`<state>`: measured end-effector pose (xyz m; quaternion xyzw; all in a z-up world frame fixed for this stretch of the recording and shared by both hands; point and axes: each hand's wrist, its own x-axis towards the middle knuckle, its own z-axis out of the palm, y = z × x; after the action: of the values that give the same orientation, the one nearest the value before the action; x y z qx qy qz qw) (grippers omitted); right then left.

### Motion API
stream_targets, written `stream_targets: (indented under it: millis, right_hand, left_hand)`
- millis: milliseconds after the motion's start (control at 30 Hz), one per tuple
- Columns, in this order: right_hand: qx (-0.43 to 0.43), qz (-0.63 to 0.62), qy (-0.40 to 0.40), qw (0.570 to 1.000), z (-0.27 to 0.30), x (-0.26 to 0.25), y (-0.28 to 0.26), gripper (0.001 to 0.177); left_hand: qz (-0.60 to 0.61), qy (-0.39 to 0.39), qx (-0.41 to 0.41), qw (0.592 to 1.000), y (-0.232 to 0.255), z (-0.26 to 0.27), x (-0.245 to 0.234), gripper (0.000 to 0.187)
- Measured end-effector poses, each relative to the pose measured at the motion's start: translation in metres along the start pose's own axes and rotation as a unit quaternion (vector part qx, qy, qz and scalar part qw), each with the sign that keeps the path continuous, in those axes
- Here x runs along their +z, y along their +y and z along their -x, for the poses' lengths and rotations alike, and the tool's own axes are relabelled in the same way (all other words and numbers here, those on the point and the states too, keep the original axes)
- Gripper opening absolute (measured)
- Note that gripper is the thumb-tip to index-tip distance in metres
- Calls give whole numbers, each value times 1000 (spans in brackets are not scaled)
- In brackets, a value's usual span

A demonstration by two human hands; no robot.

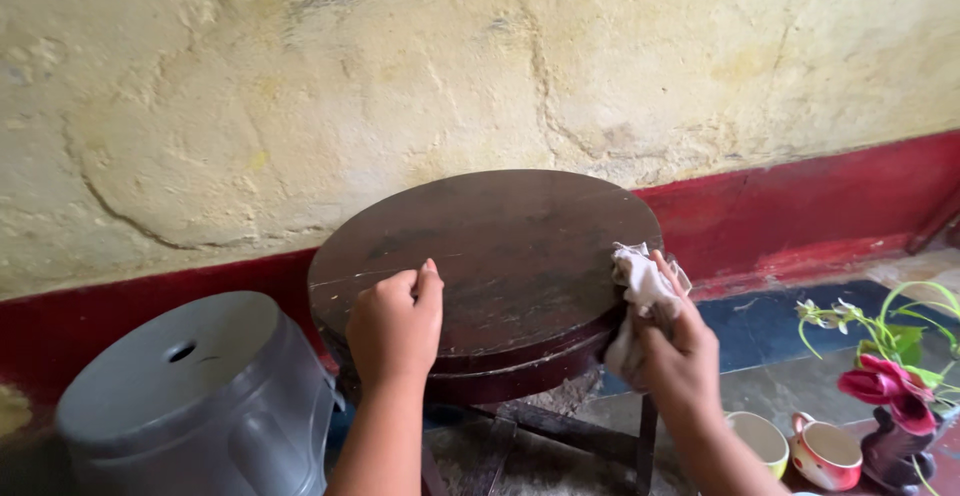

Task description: The person cleans a small round wooden table using a spray bottle and cloth. They wipe the tabletop and legs, then place a pink cloth on top of the table.

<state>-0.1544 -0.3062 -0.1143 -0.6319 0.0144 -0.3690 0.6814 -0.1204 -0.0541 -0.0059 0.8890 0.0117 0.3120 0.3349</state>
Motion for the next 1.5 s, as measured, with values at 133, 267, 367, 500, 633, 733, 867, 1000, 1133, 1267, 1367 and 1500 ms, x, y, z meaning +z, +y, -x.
stream_targets:
  millis: [133, 267, 367, 500, 633, 733, 867, 1000, 1133, 1267, 1367, 1500]
  right_hand:
    - [-78, 150, 33, 985, 44, 34, 34, 56]
    - [-417, 385, 49, 822, 87, 86, 57, 59]
    - [-349, 475, 20, 808, 116, 92, 47, 62]
    - [-142, 258, 19, 955, 88, 64, 27, 51]
    - [-244, 365, 109, 892, 36, 31, 8, 51]
    - [-203, 387, 109, 893, 22, 25, -13, 31]
    - [-138, 388, 48, 910, 51, 33, -36, 26]
    - [-126, 450, -42, 883, 81, 41, -39, 25]
    - [-142, 465, 21, 874, 48, 26, -42, 24]
    - [-189, 456, 84, 866, 1, 9, -49, 17]
    - [-187, 500, 73, 842, 9, 16, -48, 21]
    - [-220, 506, 8, 834, 50, 27, -48, 23]
  left_hand:
    - [-5, -3, -8, 1000, -1, -5, 2, 43]
    - [11, 2, -5, 1000, -2, -3, 2, 41]
    - [0, 1, -7, 1000, 0, -3, 1, 41]
    - [-3, -11, -16, 1000, 2, -4, -1, 42]
    - [-15, -7, -13, 1000, 2, -6, 1, 47]
    - [-3, -7, -11, 1000, 1, -4, 0, 45]
    - [-3, -2, -16, 1000, 2, -4, 0, 46]
    - [0, -6, -17, 1000, -2, -2, 0, 45]
    - [0, 7, 0, 1000, -1, -2, 1, 44]
    - [-7, -1, -9, 1000, -1, -5, 1, 46]
    - [-7, 3, -8, 1000, -1, -6, 3, 46]
    - [1, 0, -11, 1000, -2, -5, 2, 46]
